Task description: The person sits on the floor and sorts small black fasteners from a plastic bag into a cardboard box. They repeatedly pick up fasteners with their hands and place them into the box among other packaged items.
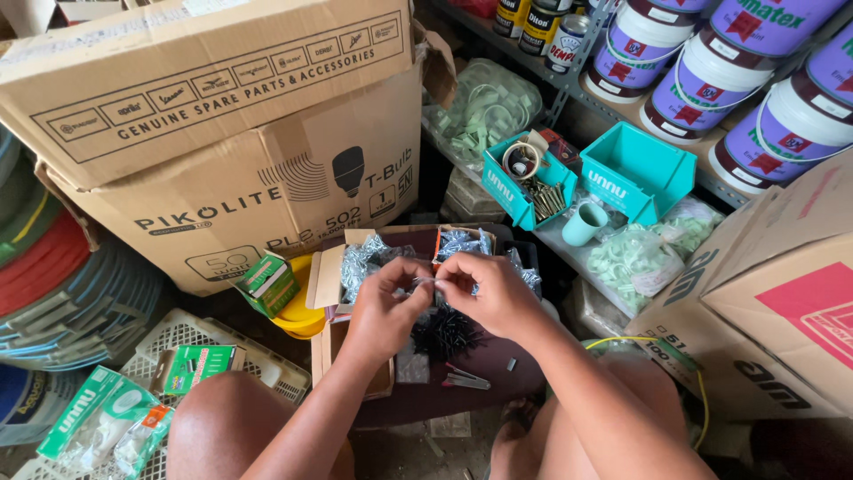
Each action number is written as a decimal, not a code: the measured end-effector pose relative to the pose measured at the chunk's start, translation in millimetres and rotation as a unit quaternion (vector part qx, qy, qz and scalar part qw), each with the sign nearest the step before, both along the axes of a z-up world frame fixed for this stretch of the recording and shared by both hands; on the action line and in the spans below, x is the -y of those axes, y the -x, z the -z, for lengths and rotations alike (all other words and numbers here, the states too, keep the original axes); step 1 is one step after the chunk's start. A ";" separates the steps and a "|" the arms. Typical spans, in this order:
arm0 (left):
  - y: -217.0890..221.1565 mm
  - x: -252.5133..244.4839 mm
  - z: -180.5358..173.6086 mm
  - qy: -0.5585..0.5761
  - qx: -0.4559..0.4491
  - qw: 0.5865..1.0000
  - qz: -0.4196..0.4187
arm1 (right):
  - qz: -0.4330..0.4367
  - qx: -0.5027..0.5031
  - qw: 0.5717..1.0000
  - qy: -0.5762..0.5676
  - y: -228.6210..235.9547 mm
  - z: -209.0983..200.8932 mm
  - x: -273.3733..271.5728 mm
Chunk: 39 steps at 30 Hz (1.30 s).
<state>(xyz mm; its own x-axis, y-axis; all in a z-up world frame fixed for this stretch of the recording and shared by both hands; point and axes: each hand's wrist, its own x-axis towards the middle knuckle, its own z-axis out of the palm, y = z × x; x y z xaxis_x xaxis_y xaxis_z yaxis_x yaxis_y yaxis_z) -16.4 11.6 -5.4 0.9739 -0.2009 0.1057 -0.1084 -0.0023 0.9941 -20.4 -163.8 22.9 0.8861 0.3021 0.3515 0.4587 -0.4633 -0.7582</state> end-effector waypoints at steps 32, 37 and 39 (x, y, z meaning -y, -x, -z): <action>3.9 0.7 3.8 0.091 -0.069 0.993 -0.004 | 0.072 -0.258 0.923 0.277 11.8 92.9 22.1; 1.6 -6.8 -0.9 0.046 -0.034 0.998 0.001 | -0.015 -0.260 0.846 0.465 28.9 168.2 13.7; 0.5 -11.1 5.2 0.031 0.028 0.999 0.024 | -0.018 -0.222 0.803 0.554 34.3 221.2 10.8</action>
<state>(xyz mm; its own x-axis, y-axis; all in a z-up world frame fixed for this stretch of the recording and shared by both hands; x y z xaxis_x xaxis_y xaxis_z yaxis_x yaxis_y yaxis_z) -16.8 22.7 -10.7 0.9552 -0.2393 0.1744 -0.1632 0.0658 0.9844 -54.8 -174.6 -198.2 0.8336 0.2402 -0.4974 0.2860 -0.9581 0.0166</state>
